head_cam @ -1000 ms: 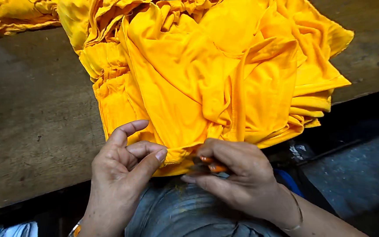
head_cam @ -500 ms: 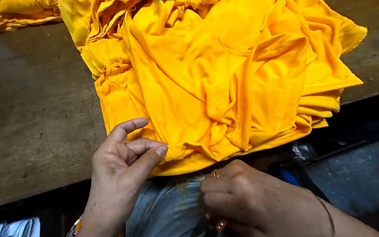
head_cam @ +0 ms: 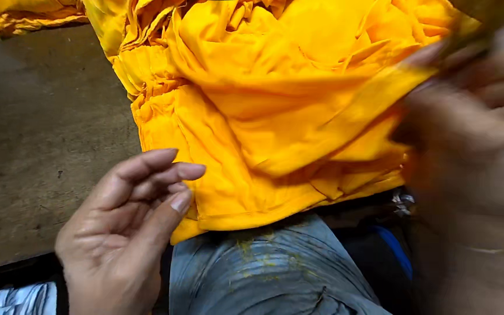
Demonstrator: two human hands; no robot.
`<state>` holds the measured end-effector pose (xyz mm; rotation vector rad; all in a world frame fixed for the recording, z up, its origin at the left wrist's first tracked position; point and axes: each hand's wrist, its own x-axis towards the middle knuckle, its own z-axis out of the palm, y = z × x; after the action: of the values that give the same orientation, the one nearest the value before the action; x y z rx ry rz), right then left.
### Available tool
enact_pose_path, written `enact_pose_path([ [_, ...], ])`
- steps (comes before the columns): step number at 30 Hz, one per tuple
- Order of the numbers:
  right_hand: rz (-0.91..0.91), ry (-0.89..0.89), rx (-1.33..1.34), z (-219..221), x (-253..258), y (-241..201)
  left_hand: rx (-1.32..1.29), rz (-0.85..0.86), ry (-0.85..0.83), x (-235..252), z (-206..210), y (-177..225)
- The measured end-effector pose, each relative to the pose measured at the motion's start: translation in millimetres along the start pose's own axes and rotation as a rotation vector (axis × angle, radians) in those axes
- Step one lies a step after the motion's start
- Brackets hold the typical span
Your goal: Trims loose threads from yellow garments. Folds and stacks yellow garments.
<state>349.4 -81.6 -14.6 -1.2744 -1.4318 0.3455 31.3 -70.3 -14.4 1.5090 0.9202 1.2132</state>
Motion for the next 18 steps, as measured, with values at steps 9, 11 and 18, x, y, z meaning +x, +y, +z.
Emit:
enact_pose_path([
  [9, -0.457, -0.560, -0.384, 51.2, -79.9, -7.8, -0.222, -0.163, 0.056, -58.0, -4.8, -15.2],
  [11, -0.425, -0.559, -0.362, 57.5, -83.4, -2.4, -0.289, -0.230, 0.022, -72.9, 3.4, -17.0],
  [18, -0.316, -0.650, 0.029, 34.6, -60.2, -2.9, -0.627, -0.301, -0.146, -86.5, 32.7, -41.6],
])
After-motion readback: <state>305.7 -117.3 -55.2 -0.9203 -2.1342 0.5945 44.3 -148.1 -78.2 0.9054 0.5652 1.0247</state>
